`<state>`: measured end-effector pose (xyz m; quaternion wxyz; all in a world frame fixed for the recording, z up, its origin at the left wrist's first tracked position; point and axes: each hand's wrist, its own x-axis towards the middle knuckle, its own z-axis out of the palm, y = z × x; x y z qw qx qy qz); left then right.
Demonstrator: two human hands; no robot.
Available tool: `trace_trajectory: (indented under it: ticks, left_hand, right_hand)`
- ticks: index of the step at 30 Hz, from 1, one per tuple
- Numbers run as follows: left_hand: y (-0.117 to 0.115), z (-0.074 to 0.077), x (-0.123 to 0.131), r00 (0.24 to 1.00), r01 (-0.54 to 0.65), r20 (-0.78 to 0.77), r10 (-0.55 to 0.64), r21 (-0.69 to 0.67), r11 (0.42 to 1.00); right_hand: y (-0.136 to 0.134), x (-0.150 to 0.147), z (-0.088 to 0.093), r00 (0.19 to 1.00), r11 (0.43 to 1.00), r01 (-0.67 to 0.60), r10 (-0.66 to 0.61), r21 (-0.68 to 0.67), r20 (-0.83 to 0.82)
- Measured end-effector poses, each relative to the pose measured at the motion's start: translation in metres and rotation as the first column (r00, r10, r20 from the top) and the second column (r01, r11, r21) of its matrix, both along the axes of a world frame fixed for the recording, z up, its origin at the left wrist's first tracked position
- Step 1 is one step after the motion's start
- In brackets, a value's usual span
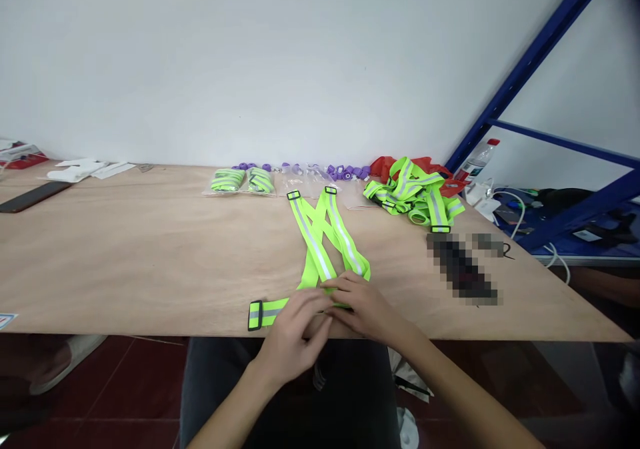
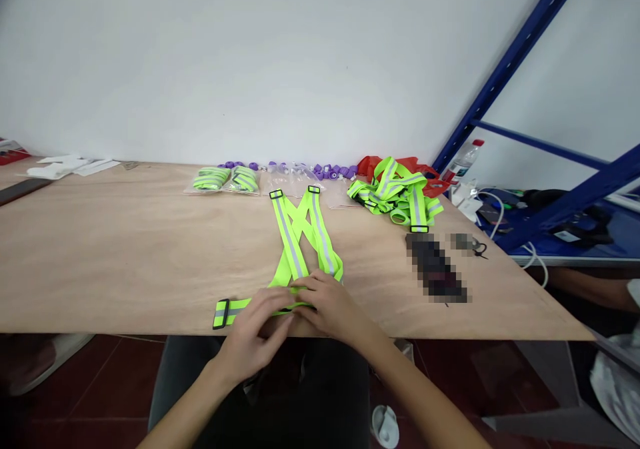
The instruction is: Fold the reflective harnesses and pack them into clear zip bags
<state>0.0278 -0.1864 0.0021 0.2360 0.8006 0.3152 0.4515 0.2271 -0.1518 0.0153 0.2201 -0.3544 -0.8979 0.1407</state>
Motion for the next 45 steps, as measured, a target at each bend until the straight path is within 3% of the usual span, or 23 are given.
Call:
trace_trajectory:
  ticks: [2,6,17,19,22,25,28,31,36,40,45]
  left_hand:
    - [0.005,0.002,-0.001,0.996,-0.063,-0.069,0.056,-0.106,0.992]
    - [0.013,0.0,0.0,0.979,-0.031,-0.203,-0.015,-0.219,0.975]
    - [0.015,-0.012,-0.002,0.961,-0.087,-0.274,0.041,-0.159,0.983]
    - [0.015,-0.014,-0.002,0.959,-0.096,-0.277,0.055,-0.137,0.986]
    - [0.016,-0.017,-0.001,0.958,-0.104,-0.277,0.071,-0.107,0.989]
    - [0.016,-0.02,-0.001,0.96,-0.108,-0.268,0.079,-0.095,0.99]
    - [0.017,-0.021,-0.001,0.961,-0.109,-0.262,0.083,-0.089,0.99]
    - [0.017,-0.021,-0.001,0.962,-0.108,-0.261,0.085,-0.075,0.991]
    - [0.017,-0.02,-0.001,0.959,-0.112,-0.27,0.09,-0.071,0.991]
    - [0.017,-0.019,-0.002,0.958,-0.111,-0.274,0.085,-0.082,0.99]
    - [0.017,-0.018,-0.003,0.964,-0.108,-0.256,0.079,-0.104,0.989]
  right_hand:
    - [-0.001,0.0,0.001,1.0,1.0,0.012,-0.012,0.015,0.017]
    - [0.001,0.005,0.002,0.999,0.999,-0.007,0.005,0.044,0.046]
    - [0.004,0.016,0.0,0.998,0.991,-0.028,0.021,0.131,0.053]
    - [0.002,0.027,-0.001,0.999,0.987,0.024,-0.03,0.157,0.039]
    - [-0.004,0.054,-0.003,0.979,0.964,0.202,-0.202,0.171,-0.02]
    - [-0.012,0.079,-0.009,0.926,0.923,0.377,-0.373,0.077,-0.062]
    - [-0.02,0.089,-0.013,0.904,0.906,0.421,-0.423,-0.039,-0.063]
    - [-0.023,0.084,-0.015,0.915,0.917,0.393,-0.397,-0.06,-0.073]
    - [-0.022,0.07,-0.023,0.949,0.938,0.315,-0.309,0.145,-0.064]
    - [-0.022,0.068,-0.032,0.953,0.89,0.282,-0.304,0.357,0.005]
    - [-0.025,0.07,-0.034,0.939,0.872,0.294,-0.339,0.392,0.05]
